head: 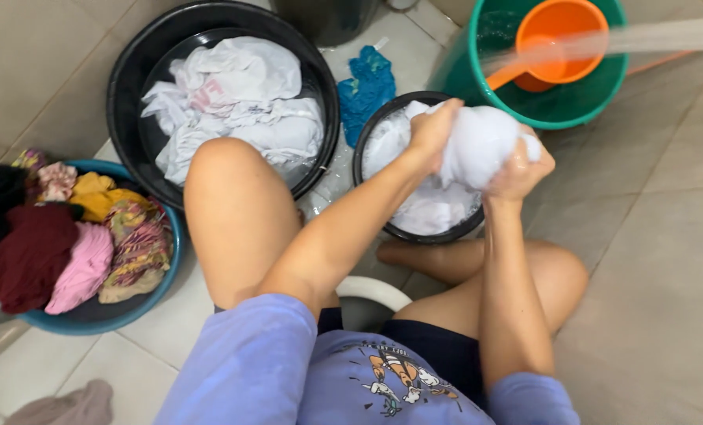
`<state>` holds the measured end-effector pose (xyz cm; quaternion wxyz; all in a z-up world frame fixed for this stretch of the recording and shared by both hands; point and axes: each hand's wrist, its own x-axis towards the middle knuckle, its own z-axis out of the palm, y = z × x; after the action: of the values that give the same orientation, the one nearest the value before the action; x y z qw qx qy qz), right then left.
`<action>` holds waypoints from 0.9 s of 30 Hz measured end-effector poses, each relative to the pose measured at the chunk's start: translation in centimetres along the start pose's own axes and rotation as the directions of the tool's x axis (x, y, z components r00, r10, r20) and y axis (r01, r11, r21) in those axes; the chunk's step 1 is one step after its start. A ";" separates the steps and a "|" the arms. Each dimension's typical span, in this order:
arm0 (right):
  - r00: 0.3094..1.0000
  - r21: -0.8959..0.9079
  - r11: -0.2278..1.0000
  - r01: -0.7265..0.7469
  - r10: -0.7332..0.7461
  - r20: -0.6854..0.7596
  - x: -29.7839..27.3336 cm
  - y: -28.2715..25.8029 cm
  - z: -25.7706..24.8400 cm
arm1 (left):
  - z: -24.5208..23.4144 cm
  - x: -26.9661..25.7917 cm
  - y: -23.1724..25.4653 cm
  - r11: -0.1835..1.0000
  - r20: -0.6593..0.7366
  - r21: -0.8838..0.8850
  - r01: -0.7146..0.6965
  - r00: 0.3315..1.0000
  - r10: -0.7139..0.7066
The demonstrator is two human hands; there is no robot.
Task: The person washes clothes by hand in a black basin filled with soapy water. They repeatedly submerge, scrub, and wring out white garments, then transfer them to a second basin. Water is added using an orange scoop from a green bucket.
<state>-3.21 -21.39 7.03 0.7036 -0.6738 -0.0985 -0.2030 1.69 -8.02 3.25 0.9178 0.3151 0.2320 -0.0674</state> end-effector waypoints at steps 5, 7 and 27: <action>0.704 -0.367 0.666 0.649 -0.344 0.621 1.4 -7.6 2.6 | -0.5 -0.1 1.3 0.902 0.413 0.096 0.421 0.807 -0.421; 0.508 -0.315 0.504 0.804 -0.308 0.804 1.9 -10.5 4.1 | -0.6 -0.3 1.9 0.873 0.478 0.194 0.448 0.734 -0.483; -0.257 0.201 0.454 0.868 0.065 0.964 -6.4 -11.8 8.9 | 0.2 -2.3 -6.4 -0.279 0.205 0.814 -0.509 0.701 -0.683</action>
<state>-12.69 -11.68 15.73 -0.0214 -0.6801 -0.7314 0.0468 -1.97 -13.32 0.97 0.2609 0.8299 -0.2599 -0.4190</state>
